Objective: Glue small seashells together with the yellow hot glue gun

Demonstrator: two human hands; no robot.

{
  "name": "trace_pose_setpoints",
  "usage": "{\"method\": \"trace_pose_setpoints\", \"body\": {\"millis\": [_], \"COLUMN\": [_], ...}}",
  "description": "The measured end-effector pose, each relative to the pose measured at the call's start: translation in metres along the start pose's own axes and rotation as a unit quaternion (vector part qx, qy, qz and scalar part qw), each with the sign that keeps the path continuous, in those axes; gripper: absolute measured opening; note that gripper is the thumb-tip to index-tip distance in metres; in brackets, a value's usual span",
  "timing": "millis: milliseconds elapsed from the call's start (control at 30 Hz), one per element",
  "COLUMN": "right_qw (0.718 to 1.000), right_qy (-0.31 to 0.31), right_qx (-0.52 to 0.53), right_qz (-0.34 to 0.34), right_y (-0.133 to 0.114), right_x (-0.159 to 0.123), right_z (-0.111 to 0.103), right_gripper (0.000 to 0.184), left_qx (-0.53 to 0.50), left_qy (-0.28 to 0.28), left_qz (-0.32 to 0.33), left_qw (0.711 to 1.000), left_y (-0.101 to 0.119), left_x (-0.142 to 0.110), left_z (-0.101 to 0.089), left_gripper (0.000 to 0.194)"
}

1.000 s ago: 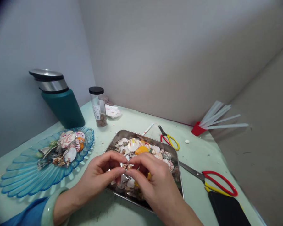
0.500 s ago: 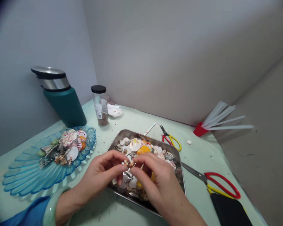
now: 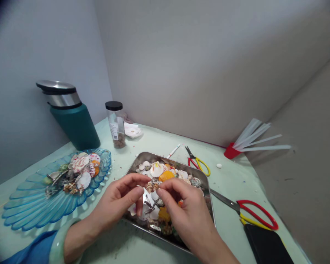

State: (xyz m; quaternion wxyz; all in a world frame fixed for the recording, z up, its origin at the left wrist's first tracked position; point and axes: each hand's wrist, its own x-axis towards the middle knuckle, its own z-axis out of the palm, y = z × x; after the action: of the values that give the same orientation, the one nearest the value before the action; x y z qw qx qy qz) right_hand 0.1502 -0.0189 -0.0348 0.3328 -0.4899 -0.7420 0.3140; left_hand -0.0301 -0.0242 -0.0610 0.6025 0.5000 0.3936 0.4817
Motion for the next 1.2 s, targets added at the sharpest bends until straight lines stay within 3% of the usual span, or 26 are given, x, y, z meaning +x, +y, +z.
{"method": "trace_pose_setpoints", "body": {"millis": [233,367,567,733,1033,1200], "right_qw": [0.996,0.994,0.998,0.997,0.993,0.997], "right_qy": [-0.046,-0.072,-0.005,-0.027,-0.030,-0.016], "right_qx": [0.040,0.045,0.048,0.071,0.107,0.078], "right_qz": [0.065,0.062,0.040,0.015,0.043,-0.007], "right_y": [0.0060,0.0038,0.0038,0.0040,0.0060,0.0056], "right_x": [-0.0021,-0.0026,-0.0039,-0.0040,-0.0026,-0.0044], "right_z": [0.0027,0.0020,0.0026,0.0051,0.0086,0.0081], "right_gripper": [0.025,0.026,0.016,0.017,0.018,0.011], "left_qx": [0.042,0.066,0.059,0.060,0.030,0.009], "left_qy": [0.007,0.014,0.011,-0.003,-0.011,-0.014], "left_qz": [0.057,0.035,0.001,0.001,-0.015,-0.027], "left_qw": [0.997,0.997,0.998,0.998,0.999,0.999], "left_y": [-0.0050,-0.0037,-0.0040,-0.0064,-0.0052,-0.0062], "left_x": [-0.0005,-0.0002,-0.0011,-0.0007,-0.0017,-0.0013], "left_z": [0.0002,0.0014,0.0014,-0.0002,-0.0003,-0.0004], "left_gripper": [0.020,0.015,0.019,0.018,0.024,0.021]}}
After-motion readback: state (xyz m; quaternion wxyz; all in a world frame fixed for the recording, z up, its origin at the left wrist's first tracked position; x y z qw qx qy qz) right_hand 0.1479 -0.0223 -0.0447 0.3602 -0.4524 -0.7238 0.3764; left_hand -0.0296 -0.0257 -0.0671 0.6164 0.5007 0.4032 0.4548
